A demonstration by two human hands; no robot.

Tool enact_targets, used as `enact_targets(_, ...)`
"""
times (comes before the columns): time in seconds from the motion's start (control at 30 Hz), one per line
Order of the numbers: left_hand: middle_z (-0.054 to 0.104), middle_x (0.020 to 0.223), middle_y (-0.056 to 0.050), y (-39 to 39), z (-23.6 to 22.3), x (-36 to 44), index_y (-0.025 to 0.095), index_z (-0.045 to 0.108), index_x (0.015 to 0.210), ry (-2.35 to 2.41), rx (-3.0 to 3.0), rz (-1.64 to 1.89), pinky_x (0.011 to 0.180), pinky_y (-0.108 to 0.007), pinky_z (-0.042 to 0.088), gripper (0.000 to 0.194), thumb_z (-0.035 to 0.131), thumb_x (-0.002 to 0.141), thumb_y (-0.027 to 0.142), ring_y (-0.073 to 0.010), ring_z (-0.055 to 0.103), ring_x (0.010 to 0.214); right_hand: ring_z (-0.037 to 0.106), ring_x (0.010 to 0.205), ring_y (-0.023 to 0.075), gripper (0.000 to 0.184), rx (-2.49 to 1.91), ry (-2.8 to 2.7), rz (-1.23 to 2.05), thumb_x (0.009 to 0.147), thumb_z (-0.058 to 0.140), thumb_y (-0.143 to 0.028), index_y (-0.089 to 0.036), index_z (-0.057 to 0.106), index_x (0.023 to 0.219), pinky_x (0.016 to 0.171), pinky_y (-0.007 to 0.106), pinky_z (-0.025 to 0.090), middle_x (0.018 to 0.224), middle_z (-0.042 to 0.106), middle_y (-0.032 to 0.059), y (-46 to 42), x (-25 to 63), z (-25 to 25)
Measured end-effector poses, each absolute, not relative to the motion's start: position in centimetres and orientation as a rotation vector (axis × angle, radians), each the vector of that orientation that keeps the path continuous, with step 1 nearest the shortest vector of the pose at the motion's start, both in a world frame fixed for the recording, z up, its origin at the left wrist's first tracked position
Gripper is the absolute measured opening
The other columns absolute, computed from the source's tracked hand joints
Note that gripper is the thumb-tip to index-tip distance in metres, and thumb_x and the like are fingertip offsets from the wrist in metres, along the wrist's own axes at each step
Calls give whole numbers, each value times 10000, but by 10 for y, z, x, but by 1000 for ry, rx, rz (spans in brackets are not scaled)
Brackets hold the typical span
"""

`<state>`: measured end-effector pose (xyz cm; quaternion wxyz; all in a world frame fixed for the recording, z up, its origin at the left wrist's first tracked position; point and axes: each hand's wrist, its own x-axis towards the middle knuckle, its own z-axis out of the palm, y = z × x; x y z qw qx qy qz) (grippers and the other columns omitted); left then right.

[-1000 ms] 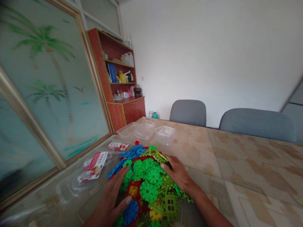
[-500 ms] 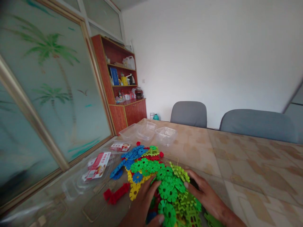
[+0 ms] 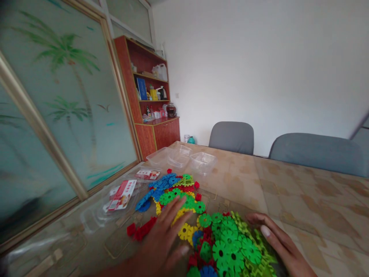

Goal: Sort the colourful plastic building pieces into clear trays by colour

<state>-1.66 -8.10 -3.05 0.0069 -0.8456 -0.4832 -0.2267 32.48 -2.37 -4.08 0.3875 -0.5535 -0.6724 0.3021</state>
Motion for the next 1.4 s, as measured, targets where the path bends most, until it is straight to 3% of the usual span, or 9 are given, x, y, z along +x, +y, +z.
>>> enact_targets(0.13,227,1538,-135,-77,-38,-81,171,334,1433,-1861,-2205,-642,1085,-539,306,544,451,937,361,-328,199,1403,529,1209,324,536,-1410,-1622,1057,811,456,-647,-272,697,1109,967,423,494,1291,609,36,-24,323,-55)
enact_targets(0.3,307,1492,-201,-69,-55,-101,120,386,1407,-1995,-2214,-538,1055,-515,356,607,469,912,460,-335,315,1358,580,1145,342,550,-1430,-1616,972,799,435,-664,-265,731,1036,984,441,478,1166,688,63,-22,323,-57)
enact_targets(0.5,380,1471,-135,-82,-48,-72,175,377,1414,-1970,-2370,-653,1059,-446,384,563,487,908,395,-278,388,1329,621,1075,363,515,-1483,-1694,814,726,495,-680,-272,765,884,981,440,481,1061,731,59,-22,315,-37)
enact_targets(0.63,428,1448,-85,-85,-36,-59,222,390,1402,-1827,-2550,-724,1055,-382,408,534,509,898,347,-237,440,1297,620,1081,351,495,-1430,-1688,875,761,499,-655,-260,759,907,1015,433,449,1084,723,56,-21,313,-41)
enact_targets(0.7,476,1410,-86,-76,-33,-62,222,433,1371,-1832,-2467,-767,1064,-404,395,465,474,916,311,-236,452,1283,617,1087,347,495,-1408,-1685,891,775,499,-651,-257,755,930,1028,436,435,1105,715,56,-21,313,-44)
enact_targets(0.83,403,1444,-180,-49,-45,-82,114,453,1353,-1975,-2199,-710,1069,-530,335,490,447,927,357,-328,358,1336,624,1073,351,514,-1390,-1699,892,767,505,-668,-258,752,955,988,431,477,1113,712,61,-21,312,-45)
enact_targets(0.93,375,1446,-232,-39,-58,-90,64,442,1354,-2086,-2166,-626,1060,-563,322,565,440,925,431,-368,319,1348,631,1062,350,525,-1387,-1695,885,760,508,-678,-254,755,945,959,415,504,1108,713,66,-20,314,-46)
enact_targets(1.23,280,1525,-100,-63,-45,-54,213,313,1441,-1896,-2597,-775,1117,-419,297,558,404,946,453,-242,275,1389,610,1103,335,559,-1434,-1789,800,780,493,-665,-210,740,989,978,385,489,1131,704,70,-18,318,-44)
enact_targets(1.4,248,1525,-167,-36,-32,-67,94,344,1419,-2164,-2280,-702,1144,-442,211,566,340,962,428,-270,214,1407,622,1084,331,549,-1422,-1812,778,794,483,-654,-211,739,994,929,363,526,1130,705,67,-20,315,-40)
